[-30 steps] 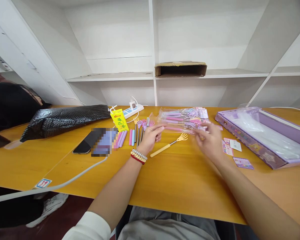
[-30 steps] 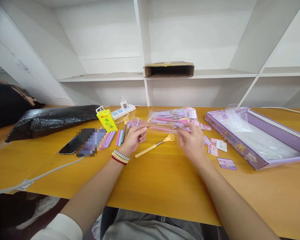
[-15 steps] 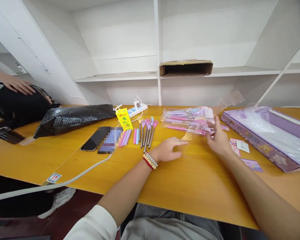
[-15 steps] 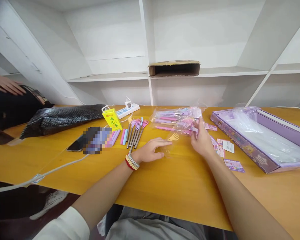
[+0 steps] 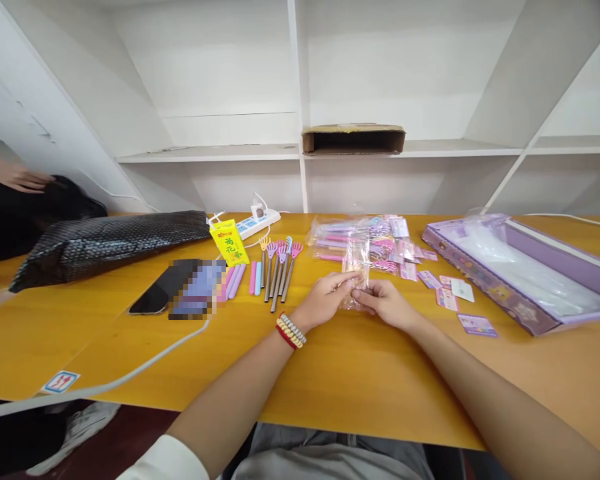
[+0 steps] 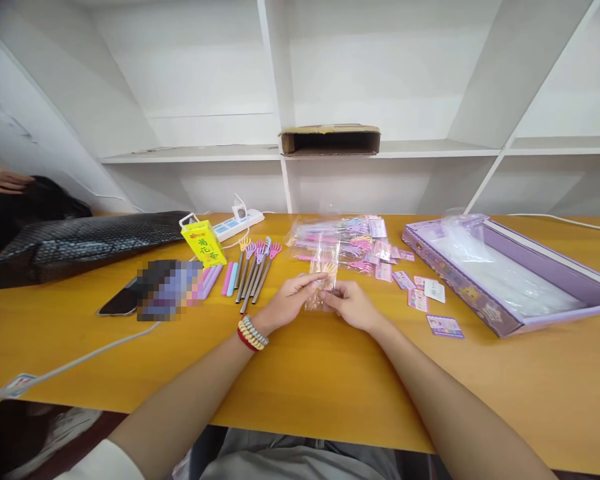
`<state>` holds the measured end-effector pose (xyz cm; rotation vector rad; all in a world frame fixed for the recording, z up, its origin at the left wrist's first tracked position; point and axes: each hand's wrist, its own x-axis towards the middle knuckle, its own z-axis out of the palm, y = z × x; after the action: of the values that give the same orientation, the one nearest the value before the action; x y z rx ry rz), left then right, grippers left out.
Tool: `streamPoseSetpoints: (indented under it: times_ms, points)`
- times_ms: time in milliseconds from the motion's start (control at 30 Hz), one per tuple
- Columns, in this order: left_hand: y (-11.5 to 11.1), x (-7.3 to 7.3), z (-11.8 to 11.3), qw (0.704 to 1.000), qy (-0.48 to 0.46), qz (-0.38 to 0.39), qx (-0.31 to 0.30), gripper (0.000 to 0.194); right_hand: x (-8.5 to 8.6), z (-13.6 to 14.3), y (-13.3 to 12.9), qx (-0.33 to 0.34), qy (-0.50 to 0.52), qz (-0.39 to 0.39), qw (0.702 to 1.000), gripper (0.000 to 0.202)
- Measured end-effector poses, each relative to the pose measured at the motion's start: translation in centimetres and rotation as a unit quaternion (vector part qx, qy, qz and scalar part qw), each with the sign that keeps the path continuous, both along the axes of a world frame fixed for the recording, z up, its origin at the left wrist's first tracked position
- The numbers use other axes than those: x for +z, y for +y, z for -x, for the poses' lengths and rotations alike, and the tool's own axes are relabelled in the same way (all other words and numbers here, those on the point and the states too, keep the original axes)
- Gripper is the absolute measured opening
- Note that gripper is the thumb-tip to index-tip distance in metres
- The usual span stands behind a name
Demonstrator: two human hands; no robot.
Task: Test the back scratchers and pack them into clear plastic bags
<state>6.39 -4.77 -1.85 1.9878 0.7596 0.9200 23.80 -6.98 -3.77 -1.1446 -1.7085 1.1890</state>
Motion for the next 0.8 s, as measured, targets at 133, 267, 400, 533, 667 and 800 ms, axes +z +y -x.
streamPoseSetpoints:
  times_ms: [133, 267, 400, 533, 667, 800]
  points:
    - [-0.1, 0.2, 0.0, 0.997, 0.047, -0.05, 0.045, 0.043, -0.1, -0.6, 0.6, -0.05, 0.061, -0.002, 0.997, 0.032]
    - [0.0, -0.3, 0.2, 0.958, 0.19, -0.155, 0.151, 0.042, -0.4, -1.0, 1.2, -0.088, 0.078, -0.006, 0.993, 0.03]
    - [0.2, -1.1, 0.6, 0.911, 0.316, -0.22, 0.15, 0.032, -0.6, -1.1, 1.5, -0.106, 0.076, -0.007, 0.991, 0.03]
    - [0.6, -1.6, 0.8, 0.896, 0.364, -0.207, 0.15, 0.023, -0.7, -1.0, 1.5, -0.119, 0.097, -0.003, 0.988, 0.029]
    - [1.0, -1.7, 0.8, 0.891, 0.376, -0.18, 0.178, 0.023, -0.9, -1.1, 1.8, -0.17, 0.143, -0.009, 0.975, 0.033]
    - [1.0, -0.9, 0.8, 0.918, 0.285, -0.179, 0.209, 0.027, -0.8, -1.5, 2.0, -0.23, 0.184, -0.015, 0.956, 0.036]
